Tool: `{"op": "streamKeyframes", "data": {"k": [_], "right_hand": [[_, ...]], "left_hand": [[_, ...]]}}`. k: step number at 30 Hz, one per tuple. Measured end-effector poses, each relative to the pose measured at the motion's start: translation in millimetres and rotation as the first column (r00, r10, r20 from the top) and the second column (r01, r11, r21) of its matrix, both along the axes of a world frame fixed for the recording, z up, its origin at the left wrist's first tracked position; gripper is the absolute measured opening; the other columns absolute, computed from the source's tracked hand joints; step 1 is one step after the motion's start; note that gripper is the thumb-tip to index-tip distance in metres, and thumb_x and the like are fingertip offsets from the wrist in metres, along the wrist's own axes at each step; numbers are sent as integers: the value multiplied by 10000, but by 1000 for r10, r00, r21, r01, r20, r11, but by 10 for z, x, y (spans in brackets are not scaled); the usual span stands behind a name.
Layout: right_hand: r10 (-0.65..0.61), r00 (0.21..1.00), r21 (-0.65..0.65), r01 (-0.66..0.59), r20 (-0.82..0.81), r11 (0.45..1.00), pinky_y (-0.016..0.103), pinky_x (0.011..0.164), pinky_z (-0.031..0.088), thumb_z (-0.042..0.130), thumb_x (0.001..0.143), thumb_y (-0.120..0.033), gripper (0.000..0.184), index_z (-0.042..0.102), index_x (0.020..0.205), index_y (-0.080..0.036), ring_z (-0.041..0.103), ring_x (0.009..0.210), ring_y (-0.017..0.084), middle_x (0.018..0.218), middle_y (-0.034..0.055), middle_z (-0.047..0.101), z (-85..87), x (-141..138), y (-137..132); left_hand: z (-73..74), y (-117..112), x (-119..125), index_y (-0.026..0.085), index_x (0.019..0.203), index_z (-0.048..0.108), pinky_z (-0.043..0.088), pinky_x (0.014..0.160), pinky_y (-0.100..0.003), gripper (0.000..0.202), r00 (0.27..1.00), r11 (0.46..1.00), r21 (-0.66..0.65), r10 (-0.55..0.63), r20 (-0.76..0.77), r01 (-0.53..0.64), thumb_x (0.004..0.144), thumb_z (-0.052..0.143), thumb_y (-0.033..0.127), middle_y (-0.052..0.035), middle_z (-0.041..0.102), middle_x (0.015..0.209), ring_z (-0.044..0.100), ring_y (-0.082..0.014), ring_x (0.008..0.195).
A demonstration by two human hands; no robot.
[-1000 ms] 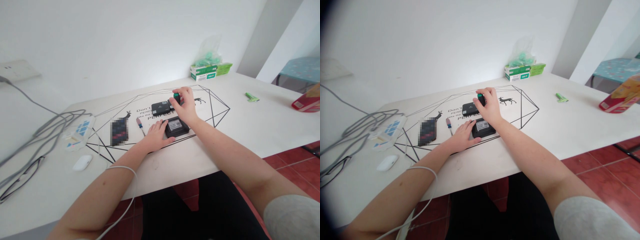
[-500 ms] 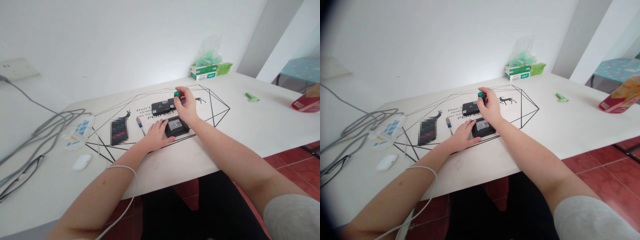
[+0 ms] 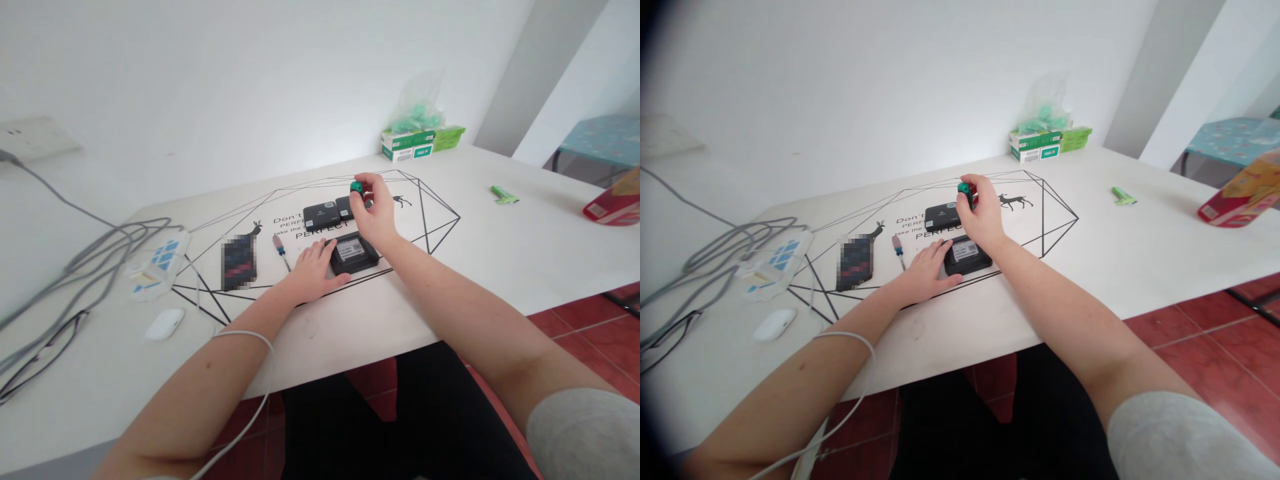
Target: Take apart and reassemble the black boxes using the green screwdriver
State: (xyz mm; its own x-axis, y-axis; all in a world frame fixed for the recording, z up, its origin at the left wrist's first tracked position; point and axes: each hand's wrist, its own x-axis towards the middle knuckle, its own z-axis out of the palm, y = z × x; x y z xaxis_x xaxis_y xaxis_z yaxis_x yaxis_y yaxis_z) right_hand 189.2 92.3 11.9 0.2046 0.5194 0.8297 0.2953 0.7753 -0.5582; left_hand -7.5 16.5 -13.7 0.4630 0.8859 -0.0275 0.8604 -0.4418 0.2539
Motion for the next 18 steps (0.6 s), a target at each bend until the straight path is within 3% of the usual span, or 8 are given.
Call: {"op": "streamKeyframes", "data": {"k": [13, 18], "right_hand": [[-17, 998, -2, 17, -57, 1000, 410, 862, 593, 582, 1013, -456, 287, 583, 1222, -259, 671, 1016, 218, 1155, 78, 673, 39, 19, -19], [68, 987, -32, -74, -146, 997, 343, 782, 602, 579, 1004, -584, 380, 565, 1221, -272, 670, 1021, 201, 1141, 74, 644, -15, -32, 29]], "left_hand": [[-36, 14, -19, 153, 1681, 256, 237, 1283, -608, 1025, 1000, 1000, 31, -6, 22, 5, 922, 515, 790, -245, 227, 1756, 235, -460, 1617], [2, -5, 6, 114, 1597, 419, 304, 1276, -579, 848, 995, 992, 126, 4, 101, -17, 979, 526, 686, -254, 352, 1704, 344, -410, 1584]]}}
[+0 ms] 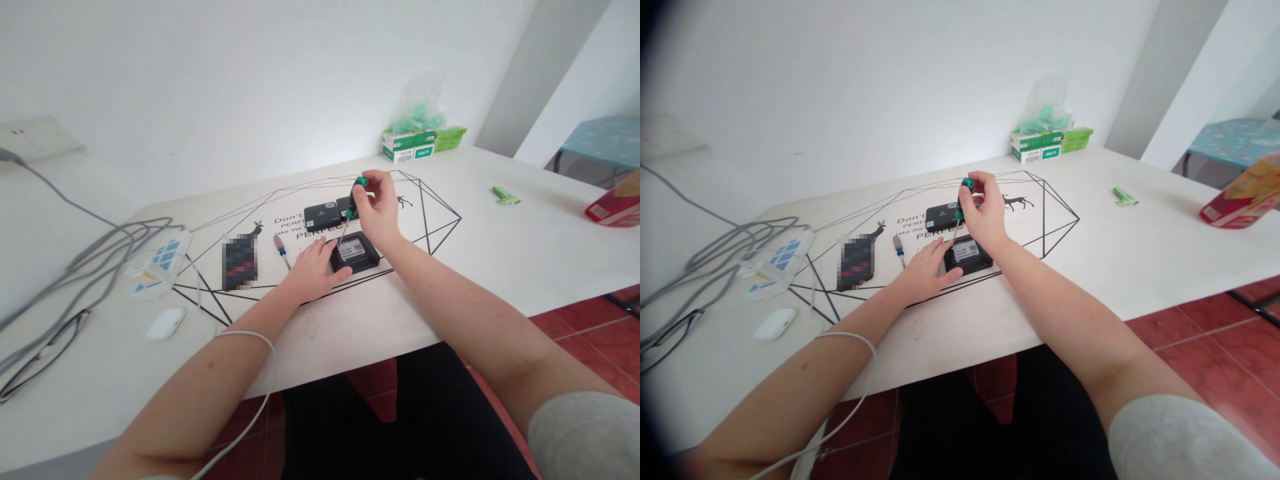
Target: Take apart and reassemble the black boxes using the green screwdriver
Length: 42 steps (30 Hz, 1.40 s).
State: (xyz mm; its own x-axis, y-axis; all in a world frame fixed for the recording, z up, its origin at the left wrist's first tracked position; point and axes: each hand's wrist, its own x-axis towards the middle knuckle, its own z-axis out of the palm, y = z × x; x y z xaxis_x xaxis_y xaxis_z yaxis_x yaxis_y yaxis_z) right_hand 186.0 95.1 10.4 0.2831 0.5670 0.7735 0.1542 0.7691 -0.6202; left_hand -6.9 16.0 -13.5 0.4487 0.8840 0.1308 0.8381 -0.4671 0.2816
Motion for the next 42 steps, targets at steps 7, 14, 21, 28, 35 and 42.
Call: {"op": "streamKeyframes", "data": {"k": [7, 14, 21, 28, 35, 42], "right_hand": [[7, 998, -51, -10, -59, 999, 340, 841, 597, 654, 958, -595, 396, 585, 1147, -254, 645, 936, 170, 1069, 51, 652, -69, -63, 33], [-39, 997, -81, 34, -60, 996, 352, 842, 593, 619, 981, -611, 401, 558, 1162, -258, 644, 895, 164, 1062, 44, 642, -138, -67, 117], [-75, 994, -71, 69, -82, 995, 375, 882, 584, 649, 962, -597, 398, 577, 1147, -253, 647, 919, 171, 1082, 54, 655, -131, 27, 189], [-72, 995, -146, 62, -66, 987, 391, 909, 579, 700, 927, -546, 381, 595, 1119, -234, 635, 891, 167, 1043, 45, 675, -179, 32, 205], [-77, 997, -155, 74, -19, 985, 338, 814, 573, 681, 945, -525, 343, 587, 1110, -238, 632, 866, 158, 1054, 47, 670, -177, -21, 154], [-23, 996, -149, 11, -81, 989, 341, 832, 594, 677, 945, -588, 404, 570, 1137, -249, 641, 870, 155, 1065, 46, 655, -162, -80, 118]], "left_hand": [[38, 77, -31, 216, 1002, 718, 491, 1151, -458, 181, 971, 963, 265, -22, 238, -43, 988, 597, 350, -115, 737, 1274, 657, -280, 1241], [9, 135, -43, 230, 866, 658, 537, 1043, -458, 140, 969, 966, 256, -23, 248, -42, 978, 582, 268, -91, 752, 1103, 674, -272, 1101], [3, 158, -60, 223, 859, 640, 534, 1006, -445, 113, 968, 960, 268, 20, 249, -88, 949, 571, 227, -88, 740, 1041, 668, -273, 1058], [-4, 142, -41, 226, 918, 653, 536, 1029, -432, 124, 969, 971, 234, -11, 245, -48, 935, 542, 173, -81, 724, 1061, 662, -260, 1082], [-18, 132, -24, 224, 960, 662, 527, 1069, -440, 93, 967, 974, 225, -22, 254, -37, 941, 573, 210, -90, 709, 1094, 653, -263, 1116], [-26, 153, -29, 219, 934, 684, 523, 1057, -452, 159, 974, 973, 228, -25, 227, -28, 1000, 555, 283, -99, 724, 1091, 652, -275, 1103]]}}
